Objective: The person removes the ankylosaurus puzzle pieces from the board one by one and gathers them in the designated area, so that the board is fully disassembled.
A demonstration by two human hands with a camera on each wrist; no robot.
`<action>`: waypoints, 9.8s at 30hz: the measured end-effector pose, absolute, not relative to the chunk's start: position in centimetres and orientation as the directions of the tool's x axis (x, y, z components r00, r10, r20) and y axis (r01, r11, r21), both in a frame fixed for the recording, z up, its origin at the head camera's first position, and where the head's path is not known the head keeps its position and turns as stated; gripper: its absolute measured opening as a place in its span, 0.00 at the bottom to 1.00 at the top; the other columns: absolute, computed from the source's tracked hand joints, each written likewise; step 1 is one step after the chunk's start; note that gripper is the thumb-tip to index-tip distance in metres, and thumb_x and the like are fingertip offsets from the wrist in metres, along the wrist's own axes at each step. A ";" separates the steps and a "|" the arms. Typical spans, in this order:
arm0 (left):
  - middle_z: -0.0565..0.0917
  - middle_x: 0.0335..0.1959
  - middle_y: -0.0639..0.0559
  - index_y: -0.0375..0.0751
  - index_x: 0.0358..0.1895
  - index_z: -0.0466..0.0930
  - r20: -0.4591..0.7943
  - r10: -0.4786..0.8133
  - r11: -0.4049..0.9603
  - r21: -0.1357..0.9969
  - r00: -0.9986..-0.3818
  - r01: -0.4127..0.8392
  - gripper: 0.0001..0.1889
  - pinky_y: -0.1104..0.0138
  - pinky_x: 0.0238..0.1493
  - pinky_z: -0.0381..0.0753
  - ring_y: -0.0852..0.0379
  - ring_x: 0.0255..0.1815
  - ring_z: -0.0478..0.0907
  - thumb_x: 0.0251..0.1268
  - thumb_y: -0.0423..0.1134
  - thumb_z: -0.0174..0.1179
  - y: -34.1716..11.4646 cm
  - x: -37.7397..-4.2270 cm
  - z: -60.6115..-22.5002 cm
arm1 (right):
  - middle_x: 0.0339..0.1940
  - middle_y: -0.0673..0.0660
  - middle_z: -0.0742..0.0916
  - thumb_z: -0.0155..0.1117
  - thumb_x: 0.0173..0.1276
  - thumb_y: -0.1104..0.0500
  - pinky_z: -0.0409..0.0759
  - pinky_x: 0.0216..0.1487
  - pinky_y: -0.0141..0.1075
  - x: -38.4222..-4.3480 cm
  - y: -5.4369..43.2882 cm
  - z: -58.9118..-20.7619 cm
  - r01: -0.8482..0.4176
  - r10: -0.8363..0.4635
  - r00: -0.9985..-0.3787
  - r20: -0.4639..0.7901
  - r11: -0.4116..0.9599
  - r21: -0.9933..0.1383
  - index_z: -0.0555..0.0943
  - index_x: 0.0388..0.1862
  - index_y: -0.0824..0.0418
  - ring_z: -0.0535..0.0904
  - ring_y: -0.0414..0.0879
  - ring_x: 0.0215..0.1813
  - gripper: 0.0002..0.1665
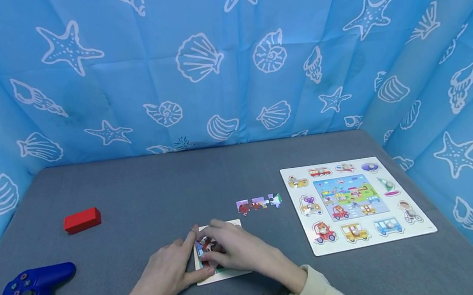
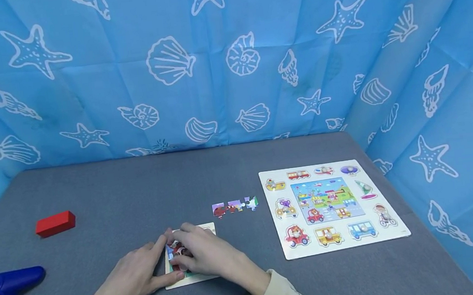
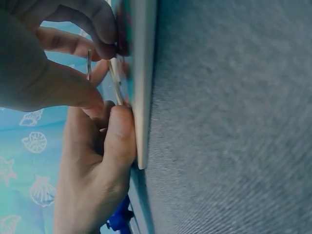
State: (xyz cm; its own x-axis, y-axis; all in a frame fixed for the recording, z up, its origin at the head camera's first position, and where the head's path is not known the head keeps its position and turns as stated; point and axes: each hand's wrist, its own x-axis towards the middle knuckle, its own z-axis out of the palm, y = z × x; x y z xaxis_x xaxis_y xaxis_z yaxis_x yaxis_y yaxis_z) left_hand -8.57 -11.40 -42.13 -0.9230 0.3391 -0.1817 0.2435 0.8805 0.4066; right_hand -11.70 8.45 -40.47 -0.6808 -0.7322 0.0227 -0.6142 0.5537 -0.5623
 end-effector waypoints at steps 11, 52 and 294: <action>0.85 0.38 0.44 0.43 0.78 0.64 -0.158 0.332 0.887 0.388 -0.930 0.251 0.55 0.54 0.32 0.81 0.53 0.31 0.81 0.52 0.74 0.67 -11.3 -8.4 -42.2 | 0.45 0.51 0.83 0.70 0.71 0.55 0.71 0.34 0.24 -11.5 9.7 -39.7 -0.638 -0.722 -0.691 0.023 0.595 -0.488 0.84 0.56 0.56 0.71 0.32 0.33 0.16; 0.87 0.47 0.39 0.43 0.78 0.64 -0.205 0.307 0.903 0.370 -0.929 0.216 0.55 0.51 0.40 0.85 0.51 0.38 0.84 0.50 0.71 0.71 -11.0 -8.7 -42.1 | 0.55 0.59 0.87 0.77 0.62 0.52 0.84 0.44 0.56 -13.3 15.5 -39.9 -0.472 -0.487 -0.872 0.042 0.816 -0.333 0.87 0.54 0.54 0.86 0.57 0.54 0.21; 0.87 0.48 0.36 0.42 0.77 0.64 -0.207 0.311 0.904 0.364 -0.927 0.222 0.55 0.48 0.41 0.85 0.44 0.43 0.87 0.50 0.73 0.69 -11.1 -8.7 -42.1 | 0.48 0.53 0.82 0.74 0.66 0.49 0.74 0.42 0.32 -12.7 14.2 -38.9 -0.671 -0.726 -0.685 -0.060 0.661 -0.334 0.82 0.64 0.59 0.72 0.39 0.41 0.30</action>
State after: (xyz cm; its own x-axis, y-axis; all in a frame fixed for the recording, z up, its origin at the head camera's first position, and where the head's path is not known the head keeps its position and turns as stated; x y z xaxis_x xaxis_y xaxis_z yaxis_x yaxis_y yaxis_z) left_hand -8.70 -11.06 -42.13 -0.9274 0.3115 -0.2070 0.2225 0.9044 0.3641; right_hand -12.74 14.17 -38.93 -0.6853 -0.7258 -0.0599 -0.6713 0.6614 -0.3345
